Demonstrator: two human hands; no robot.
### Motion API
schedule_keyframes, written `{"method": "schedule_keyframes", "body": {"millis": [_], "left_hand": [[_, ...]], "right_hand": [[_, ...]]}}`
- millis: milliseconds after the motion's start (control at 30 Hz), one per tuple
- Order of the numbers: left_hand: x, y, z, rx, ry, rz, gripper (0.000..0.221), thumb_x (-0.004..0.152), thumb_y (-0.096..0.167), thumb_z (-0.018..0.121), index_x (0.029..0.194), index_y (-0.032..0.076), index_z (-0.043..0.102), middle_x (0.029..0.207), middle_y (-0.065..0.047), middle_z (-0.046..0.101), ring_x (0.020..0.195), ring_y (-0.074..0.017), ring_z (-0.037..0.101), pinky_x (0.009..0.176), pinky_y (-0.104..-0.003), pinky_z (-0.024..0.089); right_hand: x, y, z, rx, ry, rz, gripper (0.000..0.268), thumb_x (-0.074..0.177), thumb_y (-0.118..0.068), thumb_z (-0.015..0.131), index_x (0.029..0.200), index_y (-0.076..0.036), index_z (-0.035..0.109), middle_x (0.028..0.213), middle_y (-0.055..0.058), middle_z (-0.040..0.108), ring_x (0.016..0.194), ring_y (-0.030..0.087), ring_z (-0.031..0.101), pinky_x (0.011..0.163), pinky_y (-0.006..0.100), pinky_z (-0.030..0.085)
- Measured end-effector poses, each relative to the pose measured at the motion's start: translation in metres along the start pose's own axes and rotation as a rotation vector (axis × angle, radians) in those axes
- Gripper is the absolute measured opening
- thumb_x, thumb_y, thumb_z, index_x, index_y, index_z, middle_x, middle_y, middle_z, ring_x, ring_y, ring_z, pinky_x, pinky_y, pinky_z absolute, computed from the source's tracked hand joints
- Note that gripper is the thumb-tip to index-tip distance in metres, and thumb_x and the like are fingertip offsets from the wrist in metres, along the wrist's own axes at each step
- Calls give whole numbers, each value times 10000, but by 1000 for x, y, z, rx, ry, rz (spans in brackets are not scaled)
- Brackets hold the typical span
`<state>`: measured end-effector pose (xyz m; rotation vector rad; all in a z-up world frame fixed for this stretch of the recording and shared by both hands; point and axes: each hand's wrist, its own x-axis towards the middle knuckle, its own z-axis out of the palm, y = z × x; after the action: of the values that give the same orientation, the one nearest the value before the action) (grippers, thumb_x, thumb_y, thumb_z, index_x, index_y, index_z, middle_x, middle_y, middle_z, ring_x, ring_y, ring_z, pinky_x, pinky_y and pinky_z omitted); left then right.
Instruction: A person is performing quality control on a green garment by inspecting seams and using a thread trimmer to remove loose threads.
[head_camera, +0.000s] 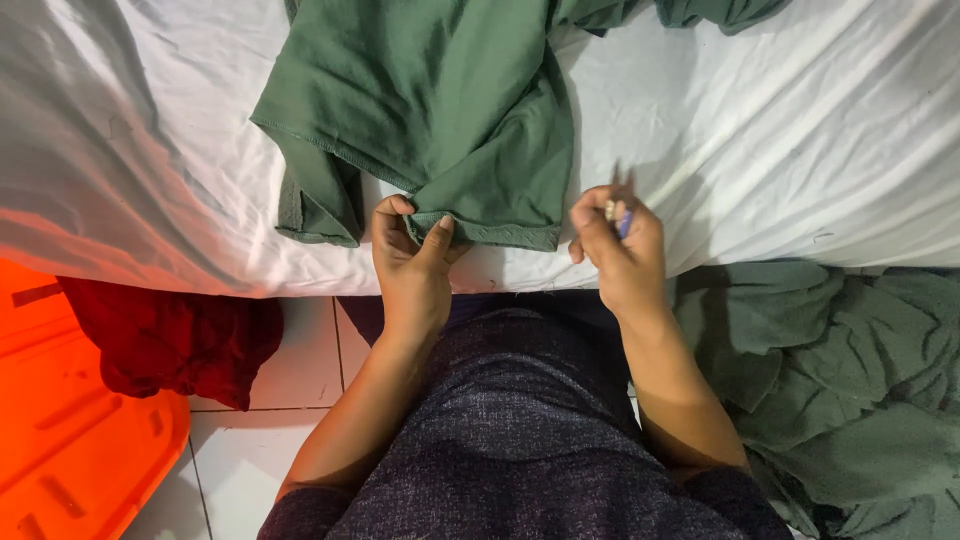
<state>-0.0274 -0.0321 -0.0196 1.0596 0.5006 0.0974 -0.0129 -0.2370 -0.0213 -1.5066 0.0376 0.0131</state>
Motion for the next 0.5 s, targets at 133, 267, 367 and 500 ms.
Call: {"method": "schedule_keyframes", "body": {"millis": [133, 267, 367, 500], "left_hand": [[0, 1, 0, -2, -5, -7, 336, 966, -87, 593, 1099, 142, 386, 1103, -1, 434, 871, -148, 638, 676, -334, 686], [0, -1, -3, -38, -3, -24, 342, 950, -98, 585, 1123, 126, 392, 1110, -1, 427, 848, -136, 634, 691, -327, 695], [1, -4, -11, -111, -55, -11, 364, 905, -136, 498, 1156, 109, 399, 1124, -29, 443, 846, -161, 638, 726, -359, 700], [1, -7, -11, -160, -86, -3, 405, 865, -155, 447, 1173, 107, 417, 1134, -43, 474, 869, -174, 631, 751, -365, 690]], "right_hand": [[-1, -3, -17, 237, -62, 41, 238, 1055, -138, 563, 835, -48, 547, 523, -73, 282, 426, 13, 364, 566, 267, 557], [-17, 10, -47, 173, -303, 24, 251, 857, 11, 610, 608, -17, 595, 434, -13, 377, 364, 58, 376, 420, 240, 432], [-1, -48, -33, -55, -570, -36, 97, 846, 25, 721, 930, 11, 769, 626, 115, 671, 500, 90, 556, 454, 258, 447], [-4, -37, -33, -164, -513, -78, 93, 876, 39, 712, 795, -6, 718, 586, 41, 537, 510, 76, 421, 457, 265, 386]]}}
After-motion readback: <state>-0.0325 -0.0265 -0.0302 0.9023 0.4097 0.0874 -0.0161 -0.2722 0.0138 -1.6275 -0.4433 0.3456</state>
